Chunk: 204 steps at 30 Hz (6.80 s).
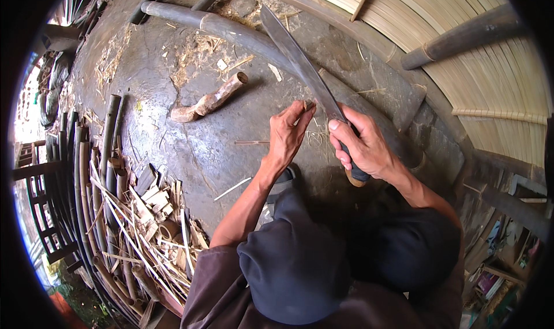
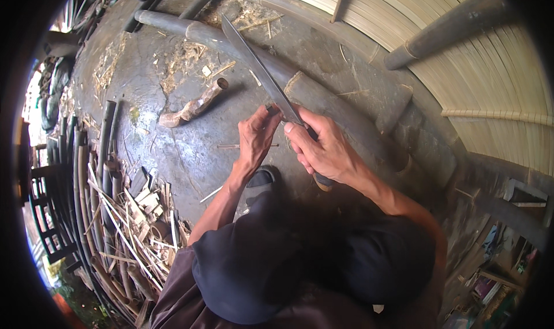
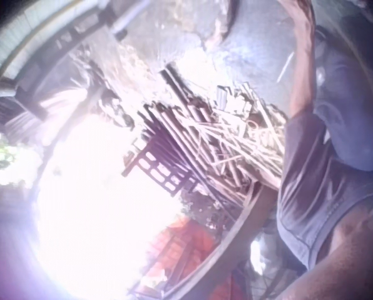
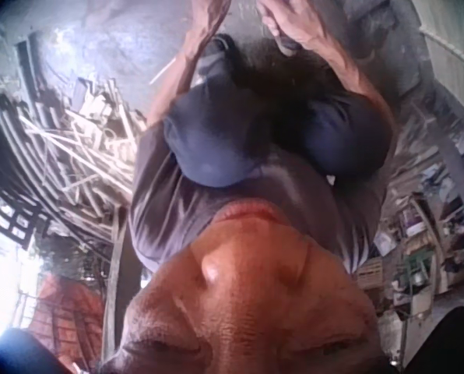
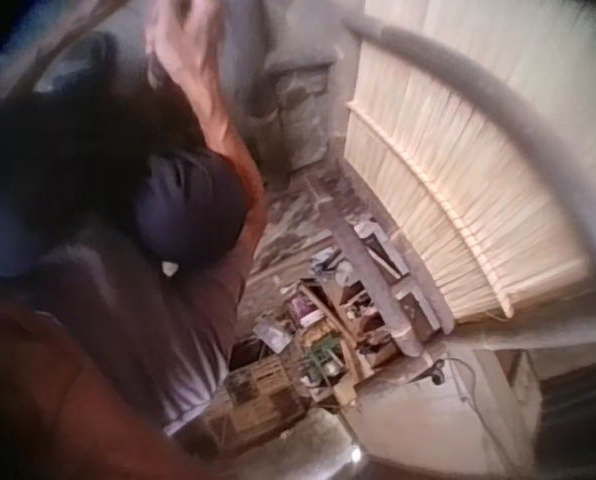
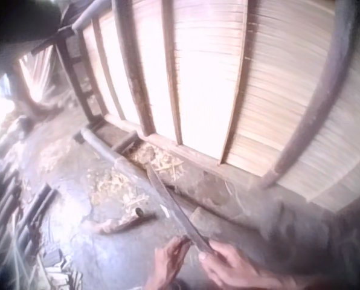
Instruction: The person uses a power drill to secure bamboo pieces, then switches to a machete to split and shape thin bamboo strips. They repeatedly cut, split, and refine the strips while seated on the floor.
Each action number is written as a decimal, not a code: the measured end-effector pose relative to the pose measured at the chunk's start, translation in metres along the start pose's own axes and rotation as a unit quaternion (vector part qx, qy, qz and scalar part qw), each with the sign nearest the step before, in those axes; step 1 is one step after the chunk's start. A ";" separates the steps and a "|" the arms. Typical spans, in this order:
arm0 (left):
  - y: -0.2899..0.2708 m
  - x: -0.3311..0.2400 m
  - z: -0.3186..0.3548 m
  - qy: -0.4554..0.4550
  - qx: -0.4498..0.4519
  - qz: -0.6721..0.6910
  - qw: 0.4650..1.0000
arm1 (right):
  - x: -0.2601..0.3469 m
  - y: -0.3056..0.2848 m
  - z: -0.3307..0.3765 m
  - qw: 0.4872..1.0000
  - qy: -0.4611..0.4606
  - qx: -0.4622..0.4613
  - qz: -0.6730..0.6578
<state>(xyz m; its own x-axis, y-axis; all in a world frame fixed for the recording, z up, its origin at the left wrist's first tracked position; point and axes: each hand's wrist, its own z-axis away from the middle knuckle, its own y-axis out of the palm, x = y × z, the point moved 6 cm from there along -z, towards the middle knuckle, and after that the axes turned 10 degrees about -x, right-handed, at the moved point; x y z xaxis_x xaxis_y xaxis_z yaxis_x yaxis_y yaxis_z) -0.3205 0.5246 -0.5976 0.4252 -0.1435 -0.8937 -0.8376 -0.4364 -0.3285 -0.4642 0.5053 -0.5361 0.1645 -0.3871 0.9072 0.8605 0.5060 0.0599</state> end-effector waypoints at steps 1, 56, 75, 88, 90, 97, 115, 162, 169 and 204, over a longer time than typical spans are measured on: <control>-0.001 -0.001 0.000 -0.005 0.002 0.000 1.000 | 0.001 0.001 0.000 1.000 0.000 0.005 0.000; 0.008 -0.001 -0.013 -0.032 0.087 -0.023 0.995 | 0.000 -0.005 -0.004 0.998 0.038 -0.042 -0.009; 0.010 -0.008 -0.017 -0.034 0.063 -0.046 0.996 | 0.009 -0.006 -0.005 0.964 -0.167 -0.087 0.190; -0.035 -0.005 0.000 -0.004 -0.049 -0.116 0.992 | -0.032 -0.006 -0.036 0.930 -0.177 -0.104 0.304; -0.030 -0.046 -0.025 0.062 -0.071 -0.104 0.990 | -0.017 -0.018 -0.033 0.942 -0.093 -0.099 0.308; -0.019 -0.052 -0.053 0.157 -0.085 -0.218 0.960 | -0.012 -0.008 -0.040 0.834 -0.244 -0.160 0.468; 0.003 -0.030 -0.053 0.040 -0.074 -0.005 0.996 | -0.095 -0.027 -0.050 0.836 -0.112 -0.065 0.533; -0.046 0.075 0.058 -0.487 0.101 0.295 0.816 | -0.079 -0.060 0.009 0.909 -0.178 -0.149 0.346; -0.031 0.028 0.046 -0.462 0.097 0.344 0.812 | -0.019 -0.062 -0.044 0.787 -0.271 -0.155 0.532; -0.039 -0.006 0.056 -0.517 0.096 0.376 0.763 | -0.016 0.002 -0.064 0.779 -0.376 -0.116 0.488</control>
<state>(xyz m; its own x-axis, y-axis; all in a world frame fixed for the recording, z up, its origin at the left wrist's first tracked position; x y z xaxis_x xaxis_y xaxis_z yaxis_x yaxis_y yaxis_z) -0.3093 0.5926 -0.5970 -0.6141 0.5314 -0.5835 -0.7891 -0.4228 0.4455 -0.4343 0.4630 -0.5771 0.5416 0.7001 0.4652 0.5801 0.0892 -0.8097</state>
